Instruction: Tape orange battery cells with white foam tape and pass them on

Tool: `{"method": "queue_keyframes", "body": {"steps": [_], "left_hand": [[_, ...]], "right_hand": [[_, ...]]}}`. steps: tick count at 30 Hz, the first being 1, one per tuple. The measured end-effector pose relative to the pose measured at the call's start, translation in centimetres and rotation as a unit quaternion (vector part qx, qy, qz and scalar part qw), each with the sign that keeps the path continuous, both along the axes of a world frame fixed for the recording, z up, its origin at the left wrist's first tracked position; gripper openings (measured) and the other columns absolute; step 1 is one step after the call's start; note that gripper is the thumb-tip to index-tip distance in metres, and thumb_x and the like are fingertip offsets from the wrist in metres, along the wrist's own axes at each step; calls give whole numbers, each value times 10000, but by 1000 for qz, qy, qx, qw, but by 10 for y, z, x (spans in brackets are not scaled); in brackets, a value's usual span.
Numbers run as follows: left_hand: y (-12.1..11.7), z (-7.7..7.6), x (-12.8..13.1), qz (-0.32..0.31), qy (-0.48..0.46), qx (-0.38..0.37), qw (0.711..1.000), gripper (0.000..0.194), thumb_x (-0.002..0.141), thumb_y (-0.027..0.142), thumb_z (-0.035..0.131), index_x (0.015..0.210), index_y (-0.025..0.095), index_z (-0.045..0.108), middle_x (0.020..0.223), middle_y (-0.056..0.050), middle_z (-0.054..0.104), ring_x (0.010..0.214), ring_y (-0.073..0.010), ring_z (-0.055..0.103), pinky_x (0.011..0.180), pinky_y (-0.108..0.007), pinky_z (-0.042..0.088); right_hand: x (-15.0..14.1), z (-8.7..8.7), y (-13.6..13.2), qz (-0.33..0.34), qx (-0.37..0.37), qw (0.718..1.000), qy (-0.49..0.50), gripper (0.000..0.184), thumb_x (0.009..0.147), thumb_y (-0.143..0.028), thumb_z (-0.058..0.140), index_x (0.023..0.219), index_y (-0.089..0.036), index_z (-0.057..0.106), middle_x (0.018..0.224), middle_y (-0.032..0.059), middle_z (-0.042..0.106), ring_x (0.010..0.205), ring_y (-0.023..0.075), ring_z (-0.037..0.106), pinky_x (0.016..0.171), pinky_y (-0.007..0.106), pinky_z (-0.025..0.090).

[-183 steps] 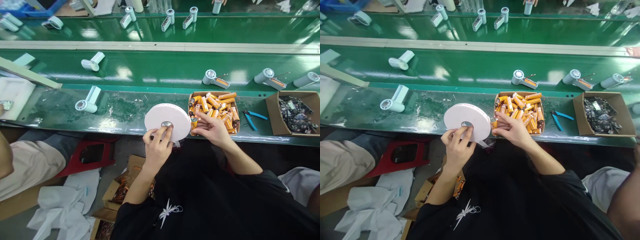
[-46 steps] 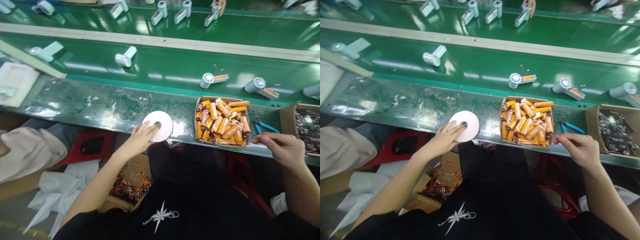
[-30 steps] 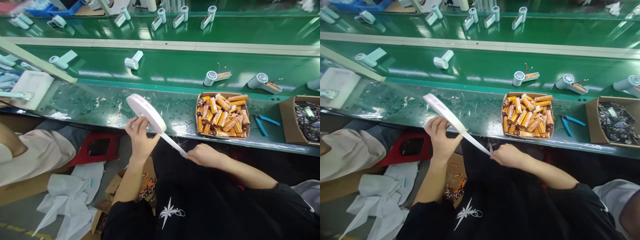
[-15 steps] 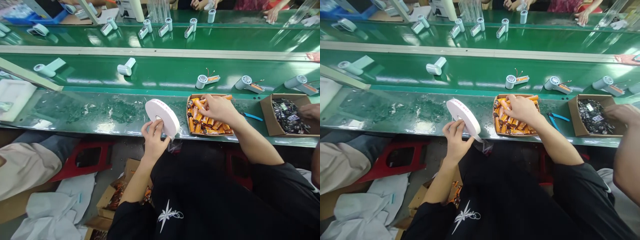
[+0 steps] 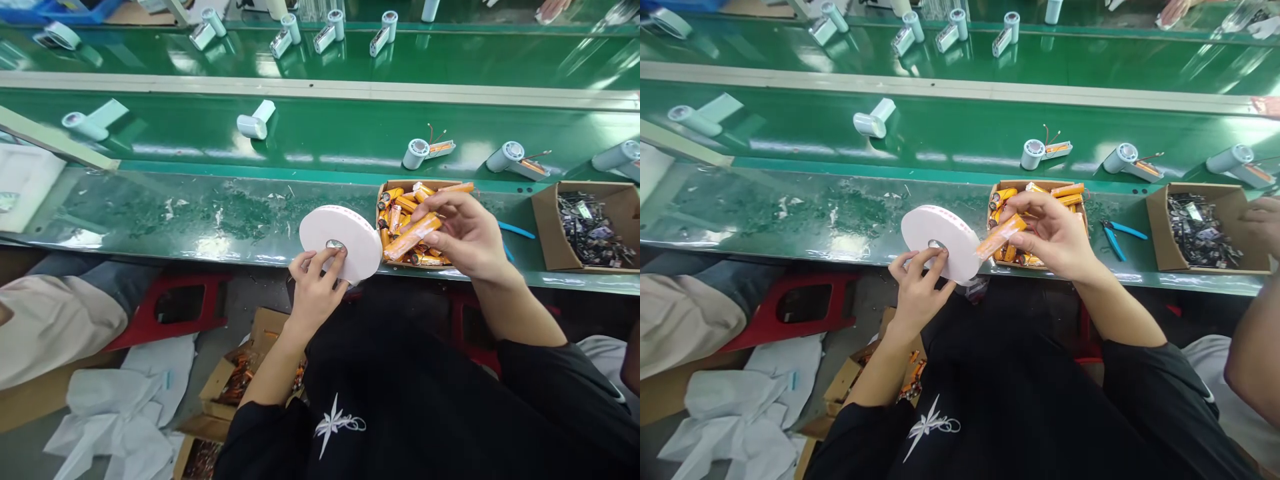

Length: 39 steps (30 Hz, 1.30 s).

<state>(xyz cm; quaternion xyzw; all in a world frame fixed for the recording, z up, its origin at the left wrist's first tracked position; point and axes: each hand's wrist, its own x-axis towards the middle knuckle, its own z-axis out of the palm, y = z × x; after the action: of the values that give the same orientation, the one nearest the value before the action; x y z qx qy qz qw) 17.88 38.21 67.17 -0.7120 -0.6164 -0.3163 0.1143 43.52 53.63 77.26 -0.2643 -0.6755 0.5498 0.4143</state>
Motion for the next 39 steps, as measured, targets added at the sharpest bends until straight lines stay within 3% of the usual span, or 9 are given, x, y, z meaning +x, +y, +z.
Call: {"method": "queue_keyframes", "body": {"steps": [6,13,16,19,26,29,32,36,39], "left_hand": [[-4,-4,1,12,2,-28,1000,623,902,155,761,1510,259,670,1337,-154,737,1272,-374,512,1107,-554,435],[-10,0,6,26,47,-13,998,647,914,172,750,1543,302,666,1334,-122,759,1199,-351,534,1031,-531,450],[-10,1,8,30,41,7,999,672,920,160,763,1563,321,655,1317,-114,767,1180,-350,491,982,-508,456],[-8,-3,9,37,32,13,999,671,926,207,785,1572,324,644,1293,-128,756,1166,-357,470,969,-517,455],[-6,-16,19,84,39,52,994,620,879,371,850,1468,271,685,1251,-178,679,1181,-387,508,1040,-597,434],[-4,-18,27,57,5,28,998,599,869,381,866,1438,287,704,1244,-170,678,1171,-383,525,1037,-593,446],[-4,-14,32,48,-17,8,999,544,873,353,875,1393,267,739,1184,-164,692,1135,-369,553,1010,-568,472],[-12,2,29,-40,20,-40,998,517,898,267,839,1407,255,748,1082,-126,716,1049,-319,600,972,-509,512],[-15,8,10,-114,30,-92,989,482,925,254,811,1404,260,754,1069,-111,731,1025,-294,611,959,-469,533]], "right_hand": [[7,-12,2,-43,10,997,58,632,749,-747,954,1114,-303,693,974,16,739,896,282,819,797,451,722],[-5,-16,-13,-73,169,972,-149,389,846,-631,936,1019,-287,880,950,59,857,885,289,822,920,451,704],[-9,-24,-18,-60,166,971,-160,339,891,-580,912,1050,-281,902,959,57,870,837,272,827,842,402,709],[-9,-33,-13,-112,123,977,-134,338,893,-562,912,1068,-274,895,942,45,861,766,251,809,739,383,705],[-22,-60,-2,-321,99,941,46,521,1059,-687,611,1454,-350,655,1359,98,756,1262,305,778,1013,504,698],[-45,-81,-25,-322,93,940,58,612,1059,-711,567,1578,-394,499,1508,123,680,1370,318,727,1057,541,684],[-56,-95,-41,-258,67,963,37,748,997,-703,683,1631,-422,403,1528,129,674,1366,334,728,1029,549,698],[-22,-79,-10,-247,63,965,57,649,956,-603,783,1528,-404,550,1451,90,715,1350,329,732,1053,544,687],[23,-52,38,-391,150,898,131,446,1061,-513,593,1479,-368,642,1504,75,670,1441,281,672,1148,468,620]]}}
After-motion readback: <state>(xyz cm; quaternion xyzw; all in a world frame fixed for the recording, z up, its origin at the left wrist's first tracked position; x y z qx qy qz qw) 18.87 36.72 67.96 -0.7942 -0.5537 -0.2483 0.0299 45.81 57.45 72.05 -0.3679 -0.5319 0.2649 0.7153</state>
